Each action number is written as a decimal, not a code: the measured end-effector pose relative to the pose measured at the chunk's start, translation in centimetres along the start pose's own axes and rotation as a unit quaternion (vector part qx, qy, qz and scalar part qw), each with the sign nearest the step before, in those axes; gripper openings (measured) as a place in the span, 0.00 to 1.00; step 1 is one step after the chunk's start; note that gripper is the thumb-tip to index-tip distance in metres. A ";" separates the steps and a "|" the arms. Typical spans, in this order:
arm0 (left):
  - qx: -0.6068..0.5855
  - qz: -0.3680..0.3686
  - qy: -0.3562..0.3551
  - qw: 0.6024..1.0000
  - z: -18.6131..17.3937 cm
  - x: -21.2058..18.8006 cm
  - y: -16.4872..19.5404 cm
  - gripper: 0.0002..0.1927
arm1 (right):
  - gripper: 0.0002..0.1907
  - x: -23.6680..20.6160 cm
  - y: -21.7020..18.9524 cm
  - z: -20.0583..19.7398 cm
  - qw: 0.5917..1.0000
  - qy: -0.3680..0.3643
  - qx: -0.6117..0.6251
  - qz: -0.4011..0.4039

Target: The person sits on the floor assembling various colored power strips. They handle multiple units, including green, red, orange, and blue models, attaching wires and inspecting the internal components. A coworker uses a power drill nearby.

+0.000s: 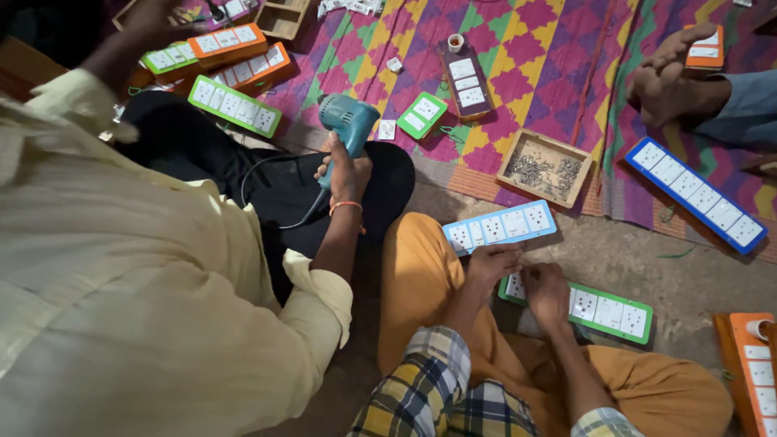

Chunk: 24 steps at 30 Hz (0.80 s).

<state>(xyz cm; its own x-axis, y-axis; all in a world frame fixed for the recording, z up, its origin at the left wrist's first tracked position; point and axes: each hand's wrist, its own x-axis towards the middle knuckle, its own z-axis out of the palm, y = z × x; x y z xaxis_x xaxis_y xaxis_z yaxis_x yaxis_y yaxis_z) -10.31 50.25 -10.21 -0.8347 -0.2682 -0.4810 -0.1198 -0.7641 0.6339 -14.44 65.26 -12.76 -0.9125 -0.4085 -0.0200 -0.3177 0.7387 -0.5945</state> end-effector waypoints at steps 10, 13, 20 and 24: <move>0.062 -0.015 0.032 0.997 0.6 -0.2 0.7 0.07 | 0.10 0.6 -1.2 -0.2 0.999 -0.020 -0.037 -0.005; 0.072 -0.018 0.034 0.997 1.1 -0.7 1.3 0.09 | 0.12 0.8 -1.3 -0.5 0.995 -0.046 -0.074 0.056; 0.217 -0.020 0.002 0.976 0.7 -0.1 -0.7 0.09 | 0.12 0.4 -0.2 -4.1 0.943 -0.102 0.310 0.071; 0.198 -0.043 -0.148 0.968 -0.4 1.4 -3.5 0.08 | 0.13 -1.5 0.3 -6.2 0.990 -0.087 0.098 0.046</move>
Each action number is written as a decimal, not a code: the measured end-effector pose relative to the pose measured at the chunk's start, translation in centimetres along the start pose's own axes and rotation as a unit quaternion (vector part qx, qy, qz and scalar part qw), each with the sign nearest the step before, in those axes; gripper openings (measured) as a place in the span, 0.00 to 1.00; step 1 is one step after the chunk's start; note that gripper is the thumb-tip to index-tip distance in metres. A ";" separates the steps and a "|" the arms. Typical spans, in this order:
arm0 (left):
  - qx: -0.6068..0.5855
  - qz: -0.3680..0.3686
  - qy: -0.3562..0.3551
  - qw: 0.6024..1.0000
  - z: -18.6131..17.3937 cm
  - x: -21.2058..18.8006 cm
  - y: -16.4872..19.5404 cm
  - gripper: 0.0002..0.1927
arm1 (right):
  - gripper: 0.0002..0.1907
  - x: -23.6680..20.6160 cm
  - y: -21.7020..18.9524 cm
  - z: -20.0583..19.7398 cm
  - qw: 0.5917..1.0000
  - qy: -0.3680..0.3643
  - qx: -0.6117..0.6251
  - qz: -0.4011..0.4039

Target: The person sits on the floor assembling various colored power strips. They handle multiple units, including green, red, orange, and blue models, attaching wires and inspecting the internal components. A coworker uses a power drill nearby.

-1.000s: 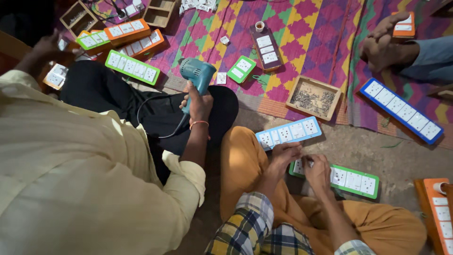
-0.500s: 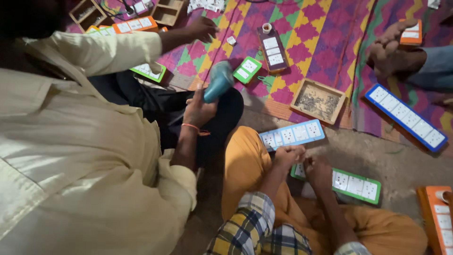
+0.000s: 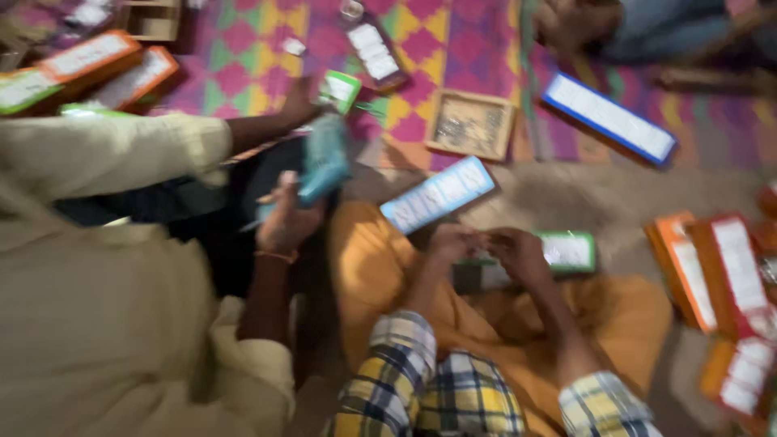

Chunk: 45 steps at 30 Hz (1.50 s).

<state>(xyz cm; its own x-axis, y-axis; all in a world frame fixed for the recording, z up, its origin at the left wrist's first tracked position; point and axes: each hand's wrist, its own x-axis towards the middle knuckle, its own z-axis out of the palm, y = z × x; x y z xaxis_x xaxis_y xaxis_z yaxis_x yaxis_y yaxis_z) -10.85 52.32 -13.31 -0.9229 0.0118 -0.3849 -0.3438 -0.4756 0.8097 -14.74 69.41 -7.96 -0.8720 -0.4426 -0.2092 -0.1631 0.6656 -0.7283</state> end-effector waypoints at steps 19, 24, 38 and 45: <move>0.039 -0.128 0.087 0.987 -0.1 0.6 -2.6 0.28 | 0.10 -7.5 11.4 -8.6 0.967 0.169 -0.144 0.129; 0.066 -0.191 0.091 0.975 -0.2 1.0 -3.4 0.22 | 0.10 -6.8 11.3 -7.8 0.961 0.184 -0.177 0.110; 0.320 0.013 0.076 0.944 1.6 0.3 -3.0 0.18 | 0.12 -6.9 11.3 -6.2 0.934 0.134 -0.259 0.204; 0.417 0.001 0.058 0.907 1.5 0.1 -2.8 0.28 | 0.17 -7.1 12.9 -5.8 0.934 0.156 -0.315 0.062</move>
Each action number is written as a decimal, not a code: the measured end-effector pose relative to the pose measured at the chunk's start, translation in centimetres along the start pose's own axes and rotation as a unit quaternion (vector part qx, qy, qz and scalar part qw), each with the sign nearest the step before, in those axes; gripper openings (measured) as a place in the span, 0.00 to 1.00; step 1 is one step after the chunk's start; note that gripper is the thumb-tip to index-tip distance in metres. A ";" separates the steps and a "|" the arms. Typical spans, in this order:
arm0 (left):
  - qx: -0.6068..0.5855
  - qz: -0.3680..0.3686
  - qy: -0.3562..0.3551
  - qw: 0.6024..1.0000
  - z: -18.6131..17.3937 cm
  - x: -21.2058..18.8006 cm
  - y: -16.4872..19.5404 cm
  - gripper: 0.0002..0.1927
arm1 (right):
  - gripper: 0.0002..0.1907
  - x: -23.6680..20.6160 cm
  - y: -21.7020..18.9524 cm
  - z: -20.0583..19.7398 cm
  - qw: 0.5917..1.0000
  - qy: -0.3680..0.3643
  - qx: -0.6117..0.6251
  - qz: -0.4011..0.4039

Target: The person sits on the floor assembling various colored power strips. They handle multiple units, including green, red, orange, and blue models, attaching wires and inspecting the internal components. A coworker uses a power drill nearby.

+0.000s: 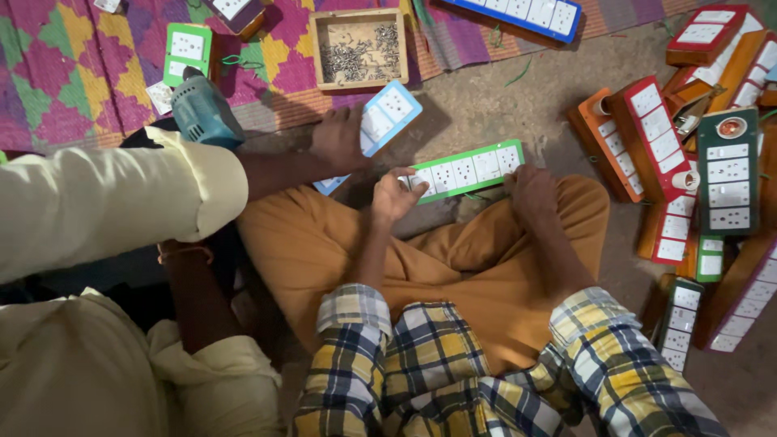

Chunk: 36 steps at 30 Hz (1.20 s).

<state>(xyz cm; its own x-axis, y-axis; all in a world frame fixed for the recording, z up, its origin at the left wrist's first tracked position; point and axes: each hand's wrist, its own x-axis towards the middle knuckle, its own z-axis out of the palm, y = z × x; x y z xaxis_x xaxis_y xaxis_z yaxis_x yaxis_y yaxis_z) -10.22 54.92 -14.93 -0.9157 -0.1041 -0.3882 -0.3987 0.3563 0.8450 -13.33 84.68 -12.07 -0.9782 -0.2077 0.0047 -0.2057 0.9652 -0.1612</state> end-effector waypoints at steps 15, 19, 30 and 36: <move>0.166 0.130 0.027 0.977 -0.1 -0.9 -1.1 0.57 | 0.11 0.9 -1.4 -1.5 0.998 0.008 0.053 -0.034; 0.200 0.044 -0.056 0.977 -0.2 -0.8 -0.7 0.53 | 0.12 1.0 -2.1 -2.0 0.995 0.050 0.083 0.020; 0.226 -0.022 -0.034 0.973 -0.1 -0.6 0.6 0.52 | 0.10 2.2 -4.4 -5.1 0.975 -0.095 0.013 0.199; 0.213 -0.003 0.077 0.974 -2.0 1.1 -3.1 0.44 | 0.26 2.4 2.0 -7.4 0.989 0.080 0.004 0.124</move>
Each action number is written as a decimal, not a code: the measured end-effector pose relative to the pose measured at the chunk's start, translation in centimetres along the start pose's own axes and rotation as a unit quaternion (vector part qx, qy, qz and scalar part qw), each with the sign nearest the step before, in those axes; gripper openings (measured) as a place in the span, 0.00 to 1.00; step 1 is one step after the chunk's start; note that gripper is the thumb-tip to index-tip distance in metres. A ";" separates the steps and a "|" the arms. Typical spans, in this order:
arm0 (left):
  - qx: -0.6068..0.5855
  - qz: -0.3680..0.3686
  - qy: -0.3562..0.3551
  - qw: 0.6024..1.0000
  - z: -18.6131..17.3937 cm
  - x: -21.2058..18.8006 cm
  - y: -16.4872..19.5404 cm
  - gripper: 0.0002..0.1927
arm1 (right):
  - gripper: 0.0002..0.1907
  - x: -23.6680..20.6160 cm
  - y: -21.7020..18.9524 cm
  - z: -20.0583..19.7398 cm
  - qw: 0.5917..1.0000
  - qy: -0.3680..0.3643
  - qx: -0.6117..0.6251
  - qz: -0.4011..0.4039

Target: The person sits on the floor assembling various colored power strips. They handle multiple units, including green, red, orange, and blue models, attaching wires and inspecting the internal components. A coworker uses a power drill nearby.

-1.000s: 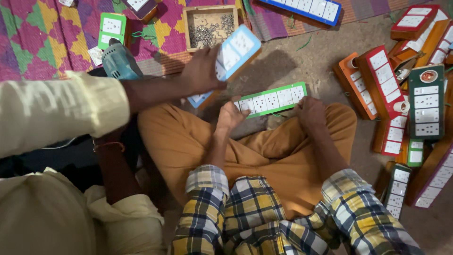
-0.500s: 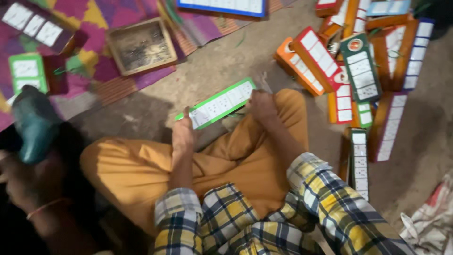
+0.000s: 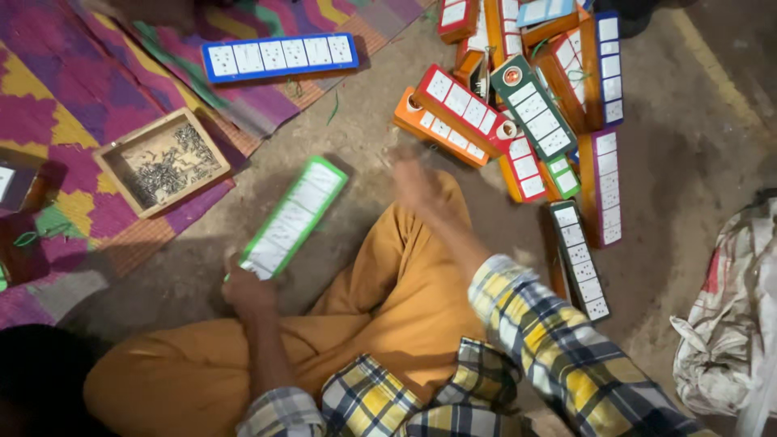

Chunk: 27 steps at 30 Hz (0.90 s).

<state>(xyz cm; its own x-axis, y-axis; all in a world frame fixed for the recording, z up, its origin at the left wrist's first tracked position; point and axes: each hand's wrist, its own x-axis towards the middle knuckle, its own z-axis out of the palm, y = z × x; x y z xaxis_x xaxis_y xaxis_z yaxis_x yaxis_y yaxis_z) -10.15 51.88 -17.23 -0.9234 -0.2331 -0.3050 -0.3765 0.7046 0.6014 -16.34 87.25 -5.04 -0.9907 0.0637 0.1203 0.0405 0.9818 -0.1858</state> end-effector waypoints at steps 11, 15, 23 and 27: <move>-0.088 -0.049 0.184 0.978 -1.5 -0.1 -0.9 0.21 | 0.56 6.0 15.4 -4.3 0.956 -0.143 -0.104 0.235; 0.037 -0.034 0.127 0.991 -2.5 2.2 -2.6 0.15 | 0.50 5.9 13.7 -5.1 0.954 -0.164 -0.089 0.235; 0.260 -0.014 0.017 0.965 -9.9 7.6 -3.0 0.16 | 0.49 3.5 6.7 -3.3 0.991 -0.103 0.007 -0.080; 0.628 0.166 -0.160 0.743 -10.8 8.6 0.6 0.24 | 0.37 2.3 -0.5 0.8 0.969 -0.196 -0.011 -0.147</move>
<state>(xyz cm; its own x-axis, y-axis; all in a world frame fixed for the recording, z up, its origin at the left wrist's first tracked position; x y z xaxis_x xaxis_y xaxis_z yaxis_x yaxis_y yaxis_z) -19.09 43.09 -11.48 -0.8085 0.1229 -0.5754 0.4209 0.8042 -0.4196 -18.74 86.73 -5.41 -0.9330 -0.2875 -0.2165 -0.2519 0.9513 -0.1778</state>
